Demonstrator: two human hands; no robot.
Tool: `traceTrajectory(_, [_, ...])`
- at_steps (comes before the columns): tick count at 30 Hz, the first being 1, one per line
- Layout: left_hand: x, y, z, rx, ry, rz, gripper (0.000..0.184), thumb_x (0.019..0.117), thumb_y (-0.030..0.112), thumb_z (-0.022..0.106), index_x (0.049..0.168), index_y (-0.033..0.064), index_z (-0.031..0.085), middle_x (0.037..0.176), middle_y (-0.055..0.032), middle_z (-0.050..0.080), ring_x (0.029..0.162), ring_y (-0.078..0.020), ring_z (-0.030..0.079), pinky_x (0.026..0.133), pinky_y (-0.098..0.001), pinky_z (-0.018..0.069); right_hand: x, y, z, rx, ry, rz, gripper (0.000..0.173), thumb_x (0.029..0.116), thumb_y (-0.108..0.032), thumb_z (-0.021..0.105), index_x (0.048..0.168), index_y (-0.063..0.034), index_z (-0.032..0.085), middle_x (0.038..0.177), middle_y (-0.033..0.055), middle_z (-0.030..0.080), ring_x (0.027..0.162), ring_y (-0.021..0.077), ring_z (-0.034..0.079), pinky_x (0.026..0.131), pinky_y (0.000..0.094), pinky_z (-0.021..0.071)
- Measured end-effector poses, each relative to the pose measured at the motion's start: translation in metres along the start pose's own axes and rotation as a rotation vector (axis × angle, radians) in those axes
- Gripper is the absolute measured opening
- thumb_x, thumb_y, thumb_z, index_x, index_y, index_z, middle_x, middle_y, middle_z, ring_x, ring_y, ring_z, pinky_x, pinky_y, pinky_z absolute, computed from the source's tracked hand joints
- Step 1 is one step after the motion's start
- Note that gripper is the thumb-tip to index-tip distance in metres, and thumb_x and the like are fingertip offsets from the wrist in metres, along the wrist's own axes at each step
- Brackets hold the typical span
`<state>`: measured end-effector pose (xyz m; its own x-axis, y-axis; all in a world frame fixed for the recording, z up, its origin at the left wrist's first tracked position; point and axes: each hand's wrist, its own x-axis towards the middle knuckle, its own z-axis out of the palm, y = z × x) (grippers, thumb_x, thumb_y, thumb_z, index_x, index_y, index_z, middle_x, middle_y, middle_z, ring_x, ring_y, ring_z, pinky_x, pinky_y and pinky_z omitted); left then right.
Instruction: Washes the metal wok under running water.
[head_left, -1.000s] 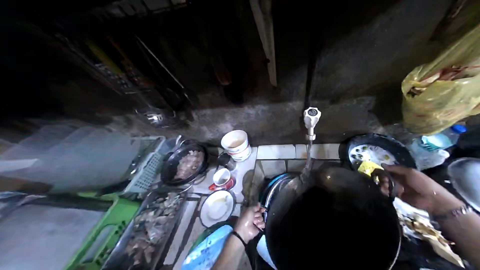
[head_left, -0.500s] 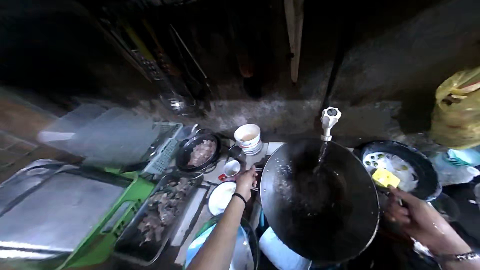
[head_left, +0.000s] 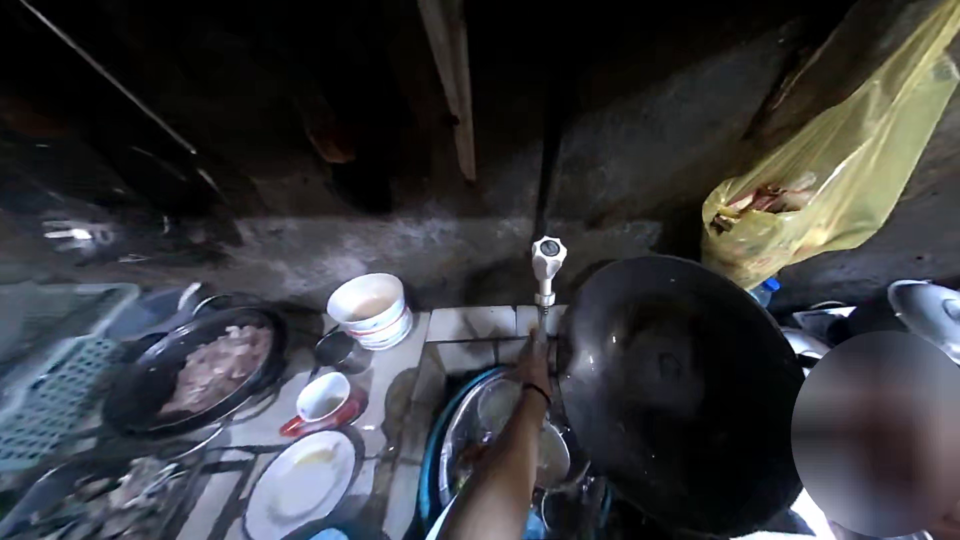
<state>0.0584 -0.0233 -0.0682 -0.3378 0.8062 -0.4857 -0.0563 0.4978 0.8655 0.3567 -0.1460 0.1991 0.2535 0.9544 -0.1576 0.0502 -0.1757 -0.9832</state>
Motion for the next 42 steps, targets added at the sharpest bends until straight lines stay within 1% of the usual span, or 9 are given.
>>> traceTrajectory(6, [0.001,0.017,-0.025,0.034,-0.264,0.100,0.039,0.1115,0.025,0.042,0.138,-0.0008,0.056,0.110,-0.0188,0.066,0.089,-0.0244,0.063,0.081,-0.0393,0.0548,0.001,-0.002,-0.013,-0.053,0.043,0.021,0.037,0.1089,-0.024,0.038,0.075,-0.0215,0.052,0.046,-0.0119,0.042,0.038,0.0004,0.040,0.039,0.0190,0.0385])
traceTrajectory(12, [-0.002,0.008,-0.049,-0.241,-0.291,-0.157,0.038,0.1110,0.037,0.041,0.093,0.0074,0.056,0.058,0.0034,0.041,0.044,-0.0085,0.038,0.044,-0.0251,0.0397,0.020,0.011,-0.001,-0.065,0.023,-0.024,0.033,0.1070,-0.020,0.042,0.075,-0.0201,0.053,0.048,-0.0119,0.045,0.038,0.0004,0.042,0.039,0.0193,0.0395])
traceTrajectory(15, [-0.002,-0.015,-0.061,-0.600,-0.080,-0.069,0.041,0.1116,0.038,0.038,0.090,0.0068,0.054,0.058,0.0012,0.044,0.045,-0.0102,0.043,0.046,-0.0263,0.0436,0.024,0.024,0.010,-0.016,-0.030,0.010,0.037,0.1078,-0.022,0.039,0.073,-0.0218,0.052,0.048,-0.0121,0.046,0.039,0.0011,0.042,0.041,0.0204,0.0405])
traceTrajectory(20, [-0.021,0.014,-0.135,-0.389,-0.280,-0.192,0.037,0.1089,0.040,0.046,0.087,0.0117,0.056,0.054,0.0059,0.038,0.041,-0.0063,0.037,0.042,-0.0226,0.0383,0.053,0.046,0.018,-0.092,-0.060,0.089,0.032,0.1086,-0.028,0.043,0.079,-0.0206,0.053,0.050,-0.0124,0.046,0.040,0.0017,0.042,0.041,0.0216,0.0411])
traceTrajectory(27, [-0.113,0.101,-0.228,-0.619,0.107,0.119,0.031,0.1062,0.018,0.052,0.077,0.0095,0.056,0.048,0.0073,0.032,0.035,-0.0010,0.027,0.035,-0.0160,0.0252,0.097,0.200,0.101,-0.024,-0.157,0.417,0.028,0.1077,-0.027,0.051,0.089,-0.0088,0.057,0.052,-0.0048,0.045,0.038,0.0052,0.039,0.038,0.0226,0.0389])
traceTrajectory(29, [-0.145,0.109,-0.241,-0.540,0.168,0.178,0.029,0.1043,0.013,0.054,0.077,0.0081,0.059,0.047,0.0058,0.033,0.036,-0.0021,0.028,0.035,-0.0165,0.0267,0.104,0.230,0.151,-0.329,-0.183,0.292,0.029,0.1050,-0.029,0.058,0.110,-0.0007,0.064,0.076,0.0069,0.060,0.058,0.0150,0.054,0.053,0.0335,0.0482])
traceTrajectory(31, [-0.170,0.107,-0.247,-0.459,0.181,0.287,0.029,0.1022,0.010,0.055,0.074,0.0080,0.058,0.047,0.0045,0.036,0.036,-0.0030,0.032,0.036,-0.0176,0.0305,0.099,0.235,0.201,-0.699,-0.244,0.045,0.041,0.1020,-0.024,0.063,0.132,0.0034,0.060,0.121,0.0242,0.067,0.110,0.0354,0.066,0.095,0.0539,0.0532])
traceTrajectory(33, [-0.187,0.101,-0.250,-0.417,0.194,0.387,0.026,0.0966,0.008,0.058,0.070,0.0097,0.058,0.048,0.0046,0.040,0.037,-0.0025,0.035,0.037,-0.0178,0.0323,0.080,0.236,0.245,-0.843,-0.293,-0.317,0.059,0.0963,-0.020,0.066,0.146,0.0065,0.049,0.149,0.0366,0.044,0.141,0.0547,0.039,0.115,0.0715,0.0286])
traceTrajectory(42, [-0.194,0.064,-0.256,-0.666,0.390,0.343,0.037,0.1023,0.010,0.039,0.067,0.0128,0.051,0.045,0.0058,0.039,0.032,-0.0024,0.035,0.032,-0.0173,0.0334,0.059,0.288,0.336,-0.936,-0.583,-0.795,0.087,0.0991,-0.074,0.024,0.159,-0.0126,0.039,0.165,0.0065,0.036,0.154,0.0300,0.031,0.124,0.0668,0.0120])
